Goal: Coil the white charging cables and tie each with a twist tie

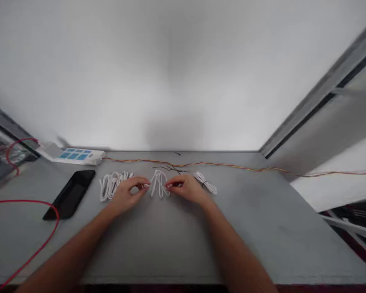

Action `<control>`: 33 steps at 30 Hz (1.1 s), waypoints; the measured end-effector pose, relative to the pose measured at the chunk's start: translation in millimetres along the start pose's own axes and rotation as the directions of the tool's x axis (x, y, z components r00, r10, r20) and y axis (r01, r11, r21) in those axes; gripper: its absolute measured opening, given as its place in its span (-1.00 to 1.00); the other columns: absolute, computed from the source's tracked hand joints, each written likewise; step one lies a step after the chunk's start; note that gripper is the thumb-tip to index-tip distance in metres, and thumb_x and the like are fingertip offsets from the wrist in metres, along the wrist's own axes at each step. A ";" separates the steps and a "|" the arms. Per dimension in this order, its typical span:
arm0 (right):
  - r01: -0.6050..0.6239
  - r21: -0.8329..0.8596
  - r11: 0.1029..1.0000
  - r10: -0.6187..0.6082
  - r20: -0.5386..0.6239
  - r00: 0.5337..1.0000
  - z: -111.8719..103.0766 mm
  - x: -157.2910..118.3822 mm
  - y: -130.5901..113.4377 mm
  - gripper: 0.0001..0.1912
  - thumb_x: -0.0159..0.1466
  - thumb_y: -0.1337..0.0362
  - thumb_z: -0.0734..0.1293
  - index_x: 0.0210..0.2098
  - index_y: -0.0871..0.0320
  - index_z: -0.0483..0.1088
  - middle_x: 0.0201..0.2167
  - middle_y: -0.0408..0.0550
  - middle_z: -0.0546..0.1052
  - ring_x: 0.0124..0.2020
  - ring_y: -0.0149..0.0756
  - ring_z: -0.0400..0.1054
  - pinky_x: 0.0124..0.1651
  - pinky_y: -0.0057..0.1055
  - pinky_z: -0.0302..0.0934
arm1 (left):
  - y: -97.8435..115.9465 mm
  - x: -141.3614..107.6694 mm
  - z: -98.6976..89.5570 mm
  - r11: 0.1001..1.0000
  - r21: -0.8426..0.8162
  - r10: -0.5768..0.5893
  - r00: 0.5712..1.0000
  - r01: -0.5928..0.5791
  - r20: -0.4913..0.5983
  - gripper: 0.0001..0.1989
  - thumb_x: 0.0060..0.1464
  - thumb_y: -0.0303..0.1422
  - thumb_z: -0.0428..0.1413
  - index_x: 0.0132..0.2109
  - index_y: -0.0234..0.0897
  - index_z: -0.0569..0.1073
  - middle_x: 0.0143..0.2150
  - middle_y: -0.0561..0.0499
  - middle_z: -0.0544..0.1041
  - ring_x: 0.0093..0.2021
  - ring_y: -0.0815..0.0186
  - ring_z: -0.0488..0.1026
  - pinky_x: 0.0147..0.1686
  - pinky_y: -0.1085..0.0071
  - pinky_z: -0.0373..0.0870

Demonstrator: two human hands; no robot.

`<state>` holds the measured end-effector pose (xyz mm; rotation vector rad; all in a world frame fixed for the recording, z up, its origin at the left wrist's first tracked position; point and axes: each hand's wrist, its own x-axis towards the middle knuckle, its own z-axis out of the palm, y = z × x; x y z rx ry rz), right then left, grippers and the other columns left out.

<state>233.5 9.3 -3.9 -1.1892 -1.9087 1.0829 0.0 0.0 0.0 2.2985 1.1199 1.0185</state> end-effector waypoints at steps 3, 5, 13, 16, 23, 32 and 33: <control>-0.007 0.004 1.000 0.007 -0.001 1.000 0.0 -0.6 -0.7 -0.85 0.08 0.29 0.36 -0.34 0.14 0.54 -0.41 -0.11 0.57 -0.41 -0.34 0.39 -0.34 -0.46 0.26 | -0.4 -0.1 -0.8 1.000 -0.003 -0.005 1.000 0.005 0.001 -0.88 0.09 -0.41 0.05 -0.24 -0.29 0.46 -0.26 -0.01 0.54 -0.43 0.44 0.41 -0.35 0.49 0.35; -0.006 0.012 1.000 0.006 0.004 1.000 0.2 -0.4 0.0 -0.85 0.08 0.28 0.36 -0.35 0.14 0.53 -0.42 -0.11 0.57 -0.42 -0.34 0.39 -0.35 -0.46 0.26 | -0.3 -0.3 -0.9 1.000 -0.008 -0.005 1.000 0.005 0.001 -0.88 0.09 -0.41 0.05 -0.23 -0.29 0.46 -0.27 -0.01 0.54 -0.43 0.44 0.42 -0.35 0.48 0.36; -0.022 0.005 1.000 0.022 0.018 1.000 2.9 -0.6 -2.7 -0.85 0.09 0.26 0.35 -0.35 0.13 0.53 -0.44 -0.11 0.56 -0.45 -0.35 0.38 -0.37 -0.44 0.25 | -1.1 -1.9 -2.0 1.000 -0.020 0.001 1.000 -0.001 -0.016 -0.88 0.09 -0.41 0.05 -0.23 -0.28 0.46 -0.28 0.00 0.52 -0.41 0.43 0.41 -0.33 0.48 0.34; -0.029 -0.022 0.999 0.029 0.010 1.000 3.9 -1.5 -3.5 -0.84 0.09 0.25 0.34 -0.33 0.14 0.52 -0.43 -0.10 0.56 -0.44 -0.34 0.38 -0.36 -0.44 0.25 | -3.1 -1.5 -1.9 1.000 0.002 -0.019 0.999 0.020 -0.026 -0.87 0.09 -0.42 0.04 -0.22 -0.27 0.46 -0.33 0.02 0.50 -0.42 0.43 0.39 -0.32 0.48 0.34; 0.087 -0.427 0.900 -0.115 -0.040 0.993 9.7 2.1 -5.0 -0.77 0.24 0.22 0.20 -0.39 0.17 0.45 -0.44 -0.05 0.51 -0.38 -0.28 0.36 -0.28 -0.38 0.22 | -10.3 0.4 1.6 0.966 0.170 -0.185 0.980 0.194 -0.066 -0.80 0.16 -0.35 -0.07 -0.22 -0.28 0.44 -0.29 -0.05 0.49 -0.28 0.29 0.42 -0.28 0.41 0.33; 0.010 -0.467 0.884 -0.095 -0.160 0.983 30.1 -4.9 -17.9 -0.81 0.27 0.18 0.17 -0.23 0.17 0.26 0.10 0.18 0.27 0.10 -0.17 0.22 -0.01 -0.32 0.17 | 11.6 -5.2 3.6 0.874 0.289 -0.420 0.906 0.391 0.046 -0.73 0.22 -0.21 -0.22 -0.23 -0.26 0.27 -0.39 -0.06 0.48 -0.35 0.19 0.46 -0.35 0.33 0.27; -0.012 -0.453 0.891 -0.063 -0.150 0.987 32.0 -6.0 -16.5 -0.75 0.23 0.14 0.24 -0.19 0.18 0.25 0.09 0.19 0.28 0.07 -0.15 0.26 -0.05 -0.33 0.20 | 13.6 -6.1 4.0 0.879 0.279 -0.420 0.905 0.388 0.066 -0.72 0.17 -0.14 -0.14 -0.23 -0.26 0.27 -0.38 -0.06 0.48 -0.35 0.18 0.46 -0.36 0.33 0.27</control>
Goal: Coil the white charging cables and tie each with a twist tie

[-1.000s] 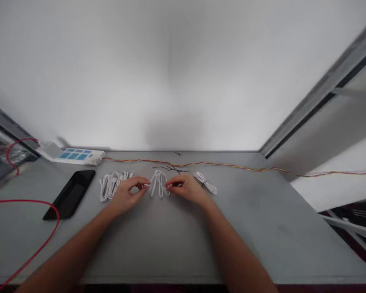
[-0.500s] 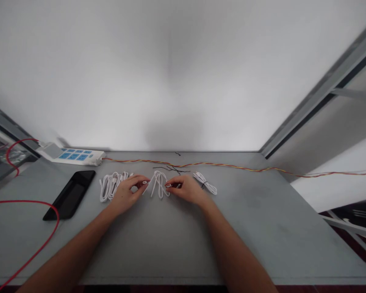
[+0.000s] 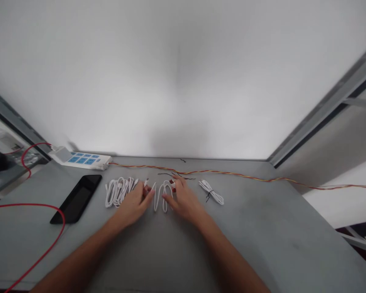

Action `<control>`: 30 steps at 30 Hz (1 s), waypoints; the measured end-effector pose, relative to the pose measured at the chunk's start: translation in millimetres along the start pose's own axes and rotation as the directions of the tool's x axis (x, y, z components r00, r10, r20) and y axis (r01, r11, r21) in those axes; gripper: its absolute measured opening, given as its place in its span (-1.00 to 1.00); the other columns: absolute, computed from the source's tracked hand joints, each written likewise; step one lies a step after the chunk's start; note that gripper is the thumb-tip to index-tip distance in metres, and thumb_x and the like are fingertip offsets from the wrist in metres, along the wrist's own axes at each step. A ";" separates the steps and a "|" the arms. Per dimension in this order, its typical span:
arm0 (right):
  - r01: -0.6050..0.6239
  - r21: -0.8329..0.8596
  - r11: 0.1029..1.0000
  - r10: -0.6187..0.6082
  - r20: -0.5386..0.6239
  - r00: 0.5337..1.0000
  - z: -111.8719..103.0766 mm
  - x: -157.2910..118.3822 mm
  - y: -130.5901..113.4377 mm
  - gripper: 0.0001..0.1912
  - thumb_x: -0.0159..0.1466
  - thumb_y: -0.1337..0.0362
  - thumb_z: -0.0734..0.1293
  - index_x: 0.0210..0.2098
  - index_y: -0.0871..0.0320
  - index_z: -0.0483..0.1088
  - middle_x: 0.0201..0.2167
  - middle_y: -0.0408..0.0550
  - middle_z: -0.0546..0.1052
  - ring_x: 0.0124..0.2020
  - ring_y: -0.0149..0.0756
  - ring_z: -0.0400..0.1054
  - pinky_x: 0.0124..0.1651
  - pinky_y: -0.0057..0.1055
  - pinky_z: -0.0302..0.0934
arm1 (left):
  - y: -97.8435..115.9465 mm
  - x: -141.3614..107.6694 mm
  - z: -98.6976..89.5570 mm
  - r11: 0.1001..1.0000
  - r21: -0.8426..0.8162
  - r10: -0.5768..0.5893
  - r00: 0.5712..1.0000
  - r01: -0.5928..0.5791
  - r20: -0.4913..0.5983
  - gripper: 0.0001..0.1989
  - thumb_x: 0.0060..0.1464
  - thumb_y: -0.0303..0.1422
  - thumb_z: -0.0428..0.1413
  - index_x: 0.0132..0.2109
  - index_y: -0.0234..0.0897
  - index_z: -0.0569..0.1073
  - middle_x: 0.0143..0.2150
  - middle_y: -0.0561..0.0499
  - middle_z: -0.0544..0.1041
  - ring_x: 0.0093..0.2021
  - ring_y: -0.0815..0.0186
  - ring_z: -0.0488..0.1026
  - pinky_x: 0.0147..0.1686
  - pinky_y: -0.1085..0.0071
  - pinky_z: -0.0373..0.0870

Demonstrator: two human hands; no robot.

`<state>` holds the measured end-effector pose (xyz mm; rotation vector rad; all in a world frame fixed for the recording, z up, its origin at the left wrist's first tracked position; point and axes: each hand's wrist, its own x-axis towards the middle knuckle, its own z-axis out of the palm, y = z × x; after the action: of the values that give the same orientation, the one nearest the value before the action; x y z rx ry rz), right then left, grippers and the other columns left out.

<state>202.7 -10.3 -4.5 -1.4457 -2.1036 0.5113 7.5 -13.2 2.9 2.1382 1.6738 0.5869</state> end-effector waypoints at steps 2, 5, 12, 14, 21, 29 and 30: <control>-0.058 0.012 0.998 0.058 0.059 0.997 3.5 -2.2 1.6 -0.56 0.12 0.14 0.34 -0.08 0.19 0.20 0.01 0.17 0.33 -0.04 -0.14 0.34 -0.14 -0.35 0.23 | 1.9 -2.2 0.9 1.000 -0.008 0.011 0.999 -0.011 0.035 -0.64 0.01 -0.06 0.04 -0.22 -0.26 0.27 -0.36 -0.05 0.48 -0.35 0.16 0.46 -0.38 0.34 0.28; -0.112 0.028 0.993 0.108 0.120 0.987 4.8 -3.7 2.9 -0.44 0.04 0.21 0.40 -0.03 0.18 0.15 -0.11 0.09 0.42 -0.14 -0.16 0.38 -0.23 -0.39 0.23 | 1.8 -2.9 2.3 1.000 -0.027 0.009 0.996 -0.007 0.086 -0.64 -0.09 -0.18 0.14 -0.19 -0.27 0.28 -0.35 -0.05 0.50 -0.34 0.16 0.47 -0.38 0.35 0.29; -0.272 0.089 0.958 0.260 0.121 0.958 1.4 -1.9 1.7 -0.64 0.03 0.20 0.38 -0.26 0.13 0.18 -0.41 -0.09 0.48 -0.36 -0.22 0.41 -0.38 -0.41 0.18 | -7.4 2.5 4.2 0.948 -0.308 -0.077 0.996 0.083 0.034 -0.83 -0.02 -0.41 0.05 -0.23 -0.22 0.23 -0.10 -0.03 0.52 -0.46 0.35 0.48 -0.36 0.38 0.35; -0.299 0.178 0.938 0.283 0.108 0.953 4.8 -0.3 5.3 -0.65 0.04 0.17 0.37 -0.27 0.12 0.16 -0.49 -0.15 0.46 -0.45 -0.26 0.40 -0.43 -0.41 0.17 | -8.5 4.7 6.4 0.873 -0.475 -0.113 0.993 0.111 0.025 -0.83 -0.02 -0.42 0.05 -0.28 -0.21 0.18 -0.05 -0.04 0.50 -0.48 0.38 0.47 -0.42 0.41 0.36; -0.350 0.565 0.747 0.328 0.145 0.934 17.1 3.9 9.8 -0.52 -0.01 0.16 0.42 -0.24 0.08 0.08 -0.35 -0.10 0.46 -0.53 -0.32 0.40 -0.61 -0.43 0.22 | 0.2 8.2 11.4 0.506 -0.848 -0.165 0.983 0.155 0.080 -0.64 -0.11 -0.35 0.17 -0.34 -0.20 0.06 -0.01 -0.10 0.47 -0.49 0.40 0.48 -0.64 0.53 0.22; -0.308 0.691 0.654 0.302 0.134 0.944 16.2 4.8 -5.1 -0.59 0.02 0.20 0.40 -0.33 0.07 0.05 -0.38 -0.16 0.44 -0.52 -0.30 0.43 -0.65 -0.45 0.21 | -1.6 6.6 16.5 0.360 -0.904 -0.166 0.969 0.232 0.183 -0.34 -0.16 -0.31 0.26 0.11 -0.24 0.26 0.04 -0.12 0.46 -0.35 0.38 0.47 -0.46 0.52 0.28; -0.303 0.700 0.646 0.307 0.124 0.944 15.9 5.2 -5.9 -0.59 0.02 0.20 0.40 -0.35 0.07 0.04 -0.39 -0.16 0.44 -0.52 -0.30 0.43 -0.65 -0.46 0.21 | -2.3 6.0 17.5 0.359 -0.901 -0.149 0.968 0.242 0.200 -0.39 -0.15 -0.30 0.26 0.09 -0.26 0.32 0.02 -0.12 0.47 -0.32 0.36 0.47 -0.42 0.51 0.29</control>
<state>187.1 -7.7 -12.6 -1.2911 -1.3623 1.2924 16.1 -7.3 -12.6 1.0626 1.0480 1.0267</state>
